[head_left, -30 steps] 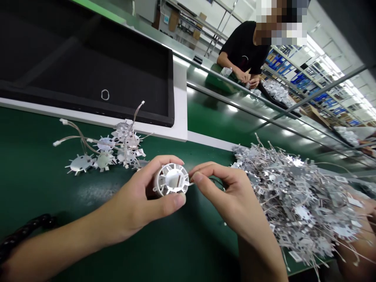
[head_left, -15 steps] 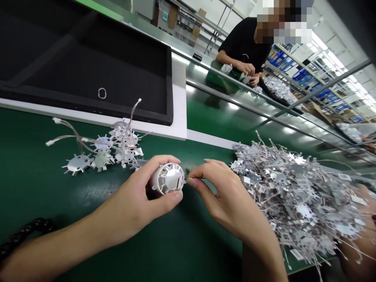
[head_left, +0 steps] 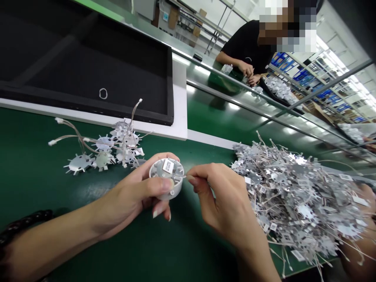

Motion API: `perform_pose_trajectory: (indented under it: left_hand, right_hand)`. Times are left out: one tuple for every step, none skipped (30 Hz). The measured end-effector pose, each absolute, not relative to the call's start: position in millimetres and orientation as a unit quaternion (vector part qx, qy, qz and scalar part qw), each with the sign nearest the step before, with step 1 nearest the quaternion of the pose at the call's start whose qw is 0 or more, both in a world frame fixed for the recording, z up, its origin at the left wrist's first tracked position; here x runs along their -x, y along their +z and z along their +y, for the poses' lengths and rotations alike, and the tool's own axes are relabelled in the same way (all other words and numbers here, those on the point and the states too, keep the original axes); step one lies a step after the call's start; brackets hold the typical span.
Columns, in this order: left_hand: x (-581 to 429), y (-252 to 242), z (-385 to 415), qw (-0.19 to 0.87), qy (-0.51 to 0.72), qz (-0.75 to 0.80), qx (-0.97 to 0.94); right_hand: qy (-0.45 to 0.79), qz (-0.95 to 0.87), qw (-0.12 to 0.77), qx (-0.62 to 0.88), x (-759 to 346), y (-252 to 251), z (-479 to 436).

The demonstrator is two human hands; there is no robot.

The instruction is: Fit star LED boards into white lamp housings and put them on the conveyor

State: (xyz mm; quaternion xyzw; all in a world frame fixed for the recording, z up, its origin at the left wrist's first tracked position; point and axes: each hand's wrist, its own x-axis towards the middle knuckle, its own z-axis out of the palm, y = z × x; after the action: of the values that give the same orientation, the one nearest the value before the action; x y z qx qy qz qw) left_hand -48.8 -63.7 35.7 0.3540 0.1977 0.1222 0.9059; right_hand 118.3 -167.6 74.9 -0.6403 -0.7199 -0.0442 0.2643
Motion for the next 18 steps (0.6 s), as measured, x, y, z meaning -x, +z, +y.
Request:
perform_pose_trajectory:
  left_hand:
    - [49.3, 35.2, -63.3, 0.91, 0.122, 0.187, -0.349]
    - [49.7, 35.2, -63.0, 0.913, 0.124, 0.177, -0.347]
    - [50.0, 35.4, -62.8, 0.914, 0.128, 0.167, -0.347]
    - [50.2, 36.0, -62.7, 0.914, 0.131, 0.159, -0.349]
    - [50.2, 36.6, -62.7, 0.914, 0.133, 0.154, -0.352]
    - [50.0, 37.2, -62.7, 0.913, 0.134, 0.152, -0.355]
    - [49.8, 37.6, -62.8, 0.911, 0.137, 0.154, -0.356]
    - [49.5, 38.0, -62.9, 0.91, 0.141, 0.157, -0.356]
    - [49.3, 38.1, -63.0, 0.909, 0.145, 0.163, -0.354]
    - [49.2, 38.1, -63.2, 0.909, 0.149, 0.167, -0.351]
    - [49.2, 38.1, -63.5, 0.91, 0.15, 0.167, -0.348]
    - [49.3, 38.1, -63.8, 0.911, 0.149, 0.168, -0.346]
    - [49.4, 38.2, -64.1, 0.912, 0.146, 0.169, -0.344]
    - [49.4, 38.4, -64.4, 0.913, 0.143, 0.174, -0.341]
    - [49.4, 38.8, -64.7, 0.912, 0.141, 0.183, -0.339]
    - [49.2, 39.4, -65.0, 0.91, 0.141, 0.196, -0.337]
    - [49.0, 40.0, -65.2, 0.908, 0.142, 0.212, -0.334]
    - [48.6, 40.8, -65.3, 0.904, 0.143, 0.227, -0.332]
  right_hand:
    - [-0.055, -0.724, 0.261, 0.636, -118.0, 73.6, -167.0]
    - [-0.06, -0.729, 0.259, 0.631, -118.0, 72.5, -166.4]
    - [-0.059, -0.733, 0.257, 0.626, -118.1, 71.8, -165.8]
    - [-0.055, -0.736, 0.257, 0.623, -118.4, 71.5, -165.3]
    - [-0.047, -0.738, 0.258, 0.622, -118.8, 71.5, -164.9]
    - [-0.04, -0.737, 0.261, 0.622, -119.1, 71.9, -164.8]
    - [-0.033, -0.735, 0.263, 0.624, -119.3, 72.5, -164.8]
    - [-0.029, -0.731, 0.263, 0.629, -119.4, 73.1, -165.0]
    - [-0.028, -0.729, 0.262, 0.632, -119.3, 73.6, -165.4]
    - [-0.033, -0.729, 0.257, 0.633, -119.2, 73.8, -165.8]
    - [-0.046, -0.733, 0.251, 0.63, -119.1, 73.8, -166.2]
    - [-0.063, -0.74, 0.244, 0.624, -119.0, 73.4, -166.6]
    - [-0.084, -0.748, 0.237, 0.614, -119.1, 72.9, -167.0]
    - [-0.103, -0.757, 0.229, 0.603, -119.3, 72.3, -167.3]
    - [-0.12, -0.764, 0.224, 0.593, -119.6, 71.6, -167.5]
    - [-0.133, -0.769, 0.221, 0.585, -119.9, 71.0, -167.6]
    - [-0.142, -0.771, 0.22, 0.58, -120.2, 70.6, -167.7]
    - [-0.144, -0.772, 0.22, 0.579, -120.5, 70.2, -167.7]
